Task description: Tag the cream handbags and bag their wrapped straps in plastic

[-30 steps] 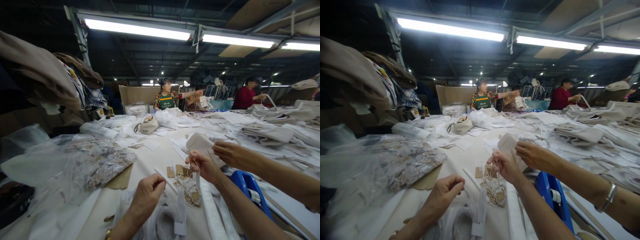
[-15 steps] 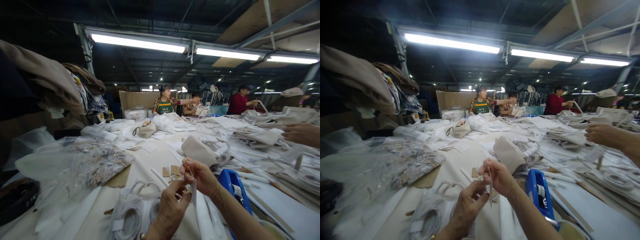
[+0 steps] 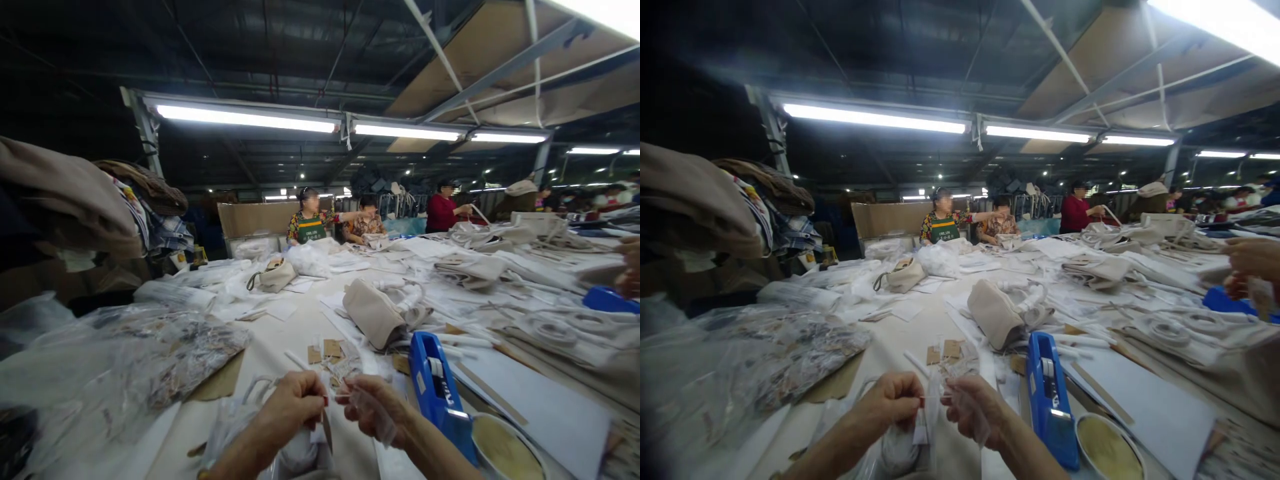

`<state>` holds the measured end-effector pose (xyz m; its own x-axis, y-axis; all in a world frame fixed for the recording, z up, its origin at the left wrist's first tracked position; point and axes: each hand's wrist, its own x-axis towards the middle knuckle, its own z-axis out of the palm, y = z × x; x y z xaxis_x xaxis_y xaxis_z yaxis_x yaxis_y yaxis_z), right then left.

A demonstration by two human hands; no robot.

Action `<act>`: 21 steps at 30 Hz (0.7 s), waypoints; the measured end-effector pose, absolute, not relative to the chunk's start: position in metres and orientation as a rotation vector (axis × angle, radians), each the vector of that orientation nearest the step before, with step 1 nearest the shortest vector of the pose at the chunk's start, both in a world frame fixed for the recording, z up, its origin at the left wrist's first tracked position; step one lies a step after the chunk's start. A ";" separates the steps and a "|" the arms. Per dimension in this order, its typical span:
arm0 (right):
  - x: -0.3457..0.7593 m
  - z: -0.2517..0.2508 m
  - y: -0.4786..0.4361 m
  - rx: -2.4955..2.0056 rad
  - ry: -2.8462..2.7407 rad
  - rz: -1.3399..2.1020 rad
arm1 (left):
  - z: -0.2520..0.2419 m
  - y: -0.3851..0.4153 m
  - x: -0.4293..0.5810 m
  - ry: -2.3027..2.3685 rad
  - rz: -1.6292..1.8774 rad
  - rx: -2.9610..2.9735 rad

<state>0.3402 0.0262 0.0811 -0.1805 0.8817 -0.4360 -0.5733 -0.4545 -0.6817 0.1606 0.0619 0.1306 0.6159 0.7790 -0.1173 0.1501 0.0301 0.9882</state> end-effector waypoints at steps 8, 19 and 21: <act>0.324 0.060 -0.004 -1.033 -0.646 1.660 | 0.185 0.059 0.139 0.695 0.346 1.449; 0.296 0.121 -0.016 -0.953 -1.416 0.946 | 0.201 0.053 0.148 0.667 0.277 1.462; 0.290 0.111 -0.015 -0.987 -1.418 0.880 | 0.199 0.051 0.149 0.660 0.272 1.461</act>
